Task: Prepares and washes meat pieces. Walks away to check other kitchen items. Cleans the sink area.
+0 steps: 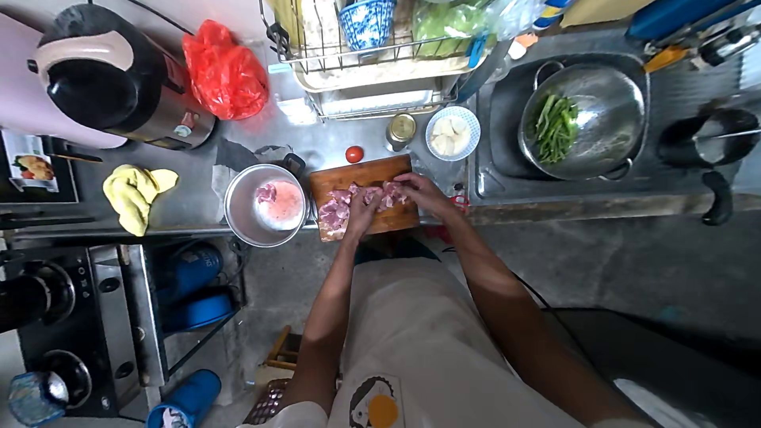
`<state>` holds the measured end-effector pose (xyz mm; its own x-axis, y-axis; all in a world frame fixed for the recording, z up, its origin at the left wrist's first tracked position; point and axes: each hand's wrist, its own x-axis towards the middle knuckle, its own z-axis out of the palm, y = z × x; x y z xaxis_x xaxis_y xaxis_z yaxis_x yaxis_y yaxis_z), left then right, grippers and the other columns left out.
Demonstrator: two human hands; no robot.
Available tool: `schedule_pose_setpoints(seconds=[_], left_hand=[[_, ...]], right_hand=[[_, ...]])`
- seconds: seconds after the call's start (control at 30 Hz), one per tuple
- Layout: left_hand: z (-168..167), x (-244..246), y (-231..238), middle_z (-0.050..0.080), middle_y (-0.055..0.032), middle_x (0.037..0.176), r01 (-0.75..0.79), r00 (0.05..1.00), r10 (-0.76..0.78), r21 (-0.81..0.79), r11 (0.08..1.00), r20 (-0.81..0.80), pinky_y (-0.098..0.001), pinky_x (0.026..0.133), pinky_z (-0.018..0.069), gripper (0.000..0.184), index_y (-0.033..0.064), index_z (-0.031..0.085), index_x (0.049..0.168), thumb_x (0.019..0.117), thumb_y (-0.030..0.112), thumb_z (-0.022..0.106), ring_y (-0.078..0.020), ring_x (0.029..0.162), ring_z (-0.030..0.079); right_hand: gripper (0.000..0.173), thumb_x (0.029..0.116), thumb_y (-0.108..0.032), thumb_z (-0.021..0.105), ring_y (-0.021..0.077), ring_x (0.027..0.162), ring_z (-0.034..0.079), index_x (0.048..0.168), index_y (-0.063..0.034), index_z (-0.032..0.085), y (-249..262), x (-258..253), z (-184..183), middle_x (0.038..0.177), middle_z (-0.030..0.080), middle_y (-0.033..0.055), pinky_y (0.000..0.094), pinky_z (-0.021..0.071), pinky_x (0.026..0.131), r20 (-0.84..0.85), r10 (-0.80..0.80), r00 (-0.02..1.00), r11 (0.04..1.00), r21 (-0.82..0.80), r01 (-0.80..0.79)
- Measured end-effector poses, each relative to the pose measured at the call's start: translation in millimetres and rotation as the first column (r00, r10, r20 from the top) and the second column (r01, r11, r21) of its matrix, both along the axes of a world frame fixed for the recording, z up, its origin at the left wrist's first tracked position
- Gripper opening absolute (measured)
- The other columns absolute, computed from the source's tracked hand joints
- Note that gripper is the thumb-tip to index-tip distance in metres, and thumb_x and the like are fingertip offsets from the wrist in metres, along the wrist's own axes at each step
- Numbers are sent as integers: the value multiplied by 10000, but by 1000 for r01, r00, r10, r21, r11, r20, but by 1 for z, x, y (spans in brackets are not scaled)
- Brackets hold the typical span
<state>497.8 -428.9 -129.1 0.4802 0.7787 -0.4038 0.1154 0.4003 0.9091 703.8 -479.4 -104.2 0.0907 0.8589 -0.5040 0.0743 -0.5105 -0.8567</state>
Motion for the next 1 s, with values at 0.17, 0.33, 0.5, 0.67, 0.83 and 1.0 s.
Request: schedule_pose_setpoints(seconds=[0.17, 0.33, 0.5, 0.67, 0.83, 1.0], left_hand=[[3, -2, -12, 671, -110, 711, 46, 970, -42, 11, 999, -238, -389, 602, 585, 518, 3, 660, 983, 1086, 466, 451, -212, 593, 648], [11, -3, -40, 588, -154, 1403, 361, 689, 21, 368, 857, -724, -571, 968, 556, 490, 140, 543, 1419, 1096, 471, 384, -348, 1221, 629], [6, 5, -33, 468, -147, 1538, 447, 729, 46, 526, 724, -683, -512, 1115, 466, 490, 125, 478, 1497, 1046, 281, 589, -343, 1389, 488], [-30, 23, 10, 366, -161, 1631, 556, 735, -78, 532, 639, -674, -522, 1171, 404, 637, 209, 417, 1577, 979, 146, 626, -347, 1446, 443], [-26, 32, 21, 544, -229, 1407, 646, 667, -217, 409, 645, -713, -537, 983, 557, 466, 123, 598, 1401, 941, 76, 659, -385, 1183, 633], [-21, 32, 10, 527, -256, 1433, 626, 692, -299, 341, 701, -657, -513, 1008, 550, 483, 58, 600, 1391, 930, 146, 716, -392, 1200, 628]], right_hand=[[483, 1065, -474, 518, 221, 736, 667, 1220, -41, 668, 2, 0, -6, 963, 688, 145, 431, 590, 714, 137, -10, 991, 993, -116, 26], [504, 1054, -460, 549, 287, 938, 725, 1346, -55, 618, -6, 5, -28, 1149, 708, 175, 504, 599, 885, 208, 50, 977, 978, -210, -5], [397, 1025, -311, 647, 271, 967, 721, 1328, -55, 627, -18, 2, -35, 1171, 705, 174, 481, 597, 892, 204, 53, 978, 991, -128, -27], [464, 989, -326, 697, 293, 1046, 706, 1362, -68, 598, -20, -9, -33, 1203, 692, 178, 514, 582, 934, 286, 23, 958, 994, -108, 9], [634, 920, -319, 782, 308, 1075, 694, 1448, -80, 526, -20, -22, -33, 1226, 686, 177, 524, 569, 949, 305, -49, 951, 996, -60, 71], [640, 860, -311, 840, 290, 1101, 687, 1387, -61, 575, -25, -21, -43, 1237, 683, 172, 507, 565, 976, 325, -69, 943, 997, -12, 77]])
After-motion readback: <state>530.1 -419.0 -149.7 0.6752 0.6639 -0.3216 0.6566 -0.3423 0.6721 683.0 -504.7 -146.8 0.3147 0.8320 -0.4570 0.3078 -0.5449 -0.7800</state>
